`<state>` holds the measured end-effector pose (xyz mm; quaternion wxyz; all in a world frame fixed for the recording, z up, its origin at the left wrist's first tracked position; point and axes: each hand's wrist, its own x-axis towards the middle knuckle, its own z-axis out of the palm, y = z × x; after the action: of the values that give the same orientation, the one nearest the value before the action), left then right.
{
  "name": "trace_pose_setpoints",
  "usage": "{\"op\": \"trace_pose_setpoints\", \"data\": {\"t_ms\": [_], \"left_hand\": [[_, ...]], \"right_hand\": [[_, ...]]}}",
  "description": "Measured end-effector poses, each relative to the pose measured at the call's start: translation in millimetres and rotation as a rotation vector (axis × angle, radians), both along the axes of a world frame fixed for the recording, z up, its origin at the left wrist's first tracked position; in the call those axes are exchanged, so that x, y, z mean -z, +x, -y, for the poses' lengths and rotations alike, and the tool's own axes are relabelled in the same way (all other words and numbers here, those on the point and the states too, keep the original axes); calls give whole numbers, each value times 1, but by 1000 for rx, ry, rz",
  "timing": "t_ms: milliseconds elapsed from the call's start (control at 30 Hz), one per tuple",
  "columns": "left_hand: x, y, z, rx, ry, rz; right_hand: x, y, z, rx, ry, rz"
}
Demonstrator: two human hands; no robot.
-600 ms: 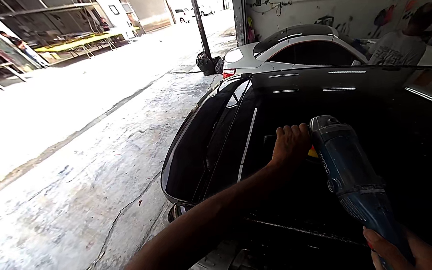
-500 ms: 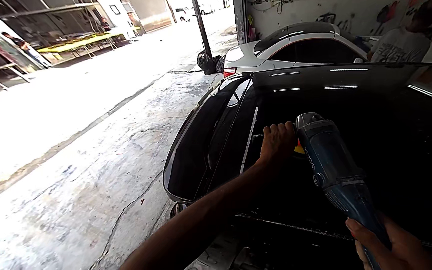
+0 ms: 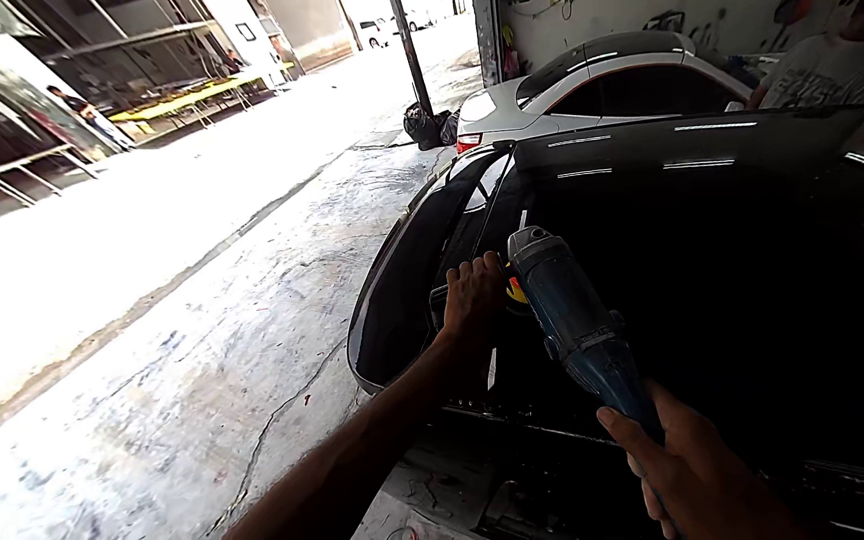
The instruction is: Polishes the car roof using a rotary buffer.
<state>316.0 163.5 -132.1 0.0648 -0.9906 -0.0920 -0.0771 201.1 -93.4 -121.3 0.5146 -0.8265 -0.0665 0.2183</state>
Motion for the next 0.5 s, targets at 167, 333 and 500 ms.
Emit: {"op": "trace_pose_setpoints", "data": {"t_ms": [167, 333, 500], "left_hand": [[2, -17, -19, -45, -39, -3], [10, -30, -29, -112, 0, -15], [25, -51, -50, -123, 71, 1]], "right_hand": [[-1, -3, -13, -50, -36, 4], [-2, -9, -17, -101, -61, -7], [0, -21, -26, -157, -85, 3]]}}
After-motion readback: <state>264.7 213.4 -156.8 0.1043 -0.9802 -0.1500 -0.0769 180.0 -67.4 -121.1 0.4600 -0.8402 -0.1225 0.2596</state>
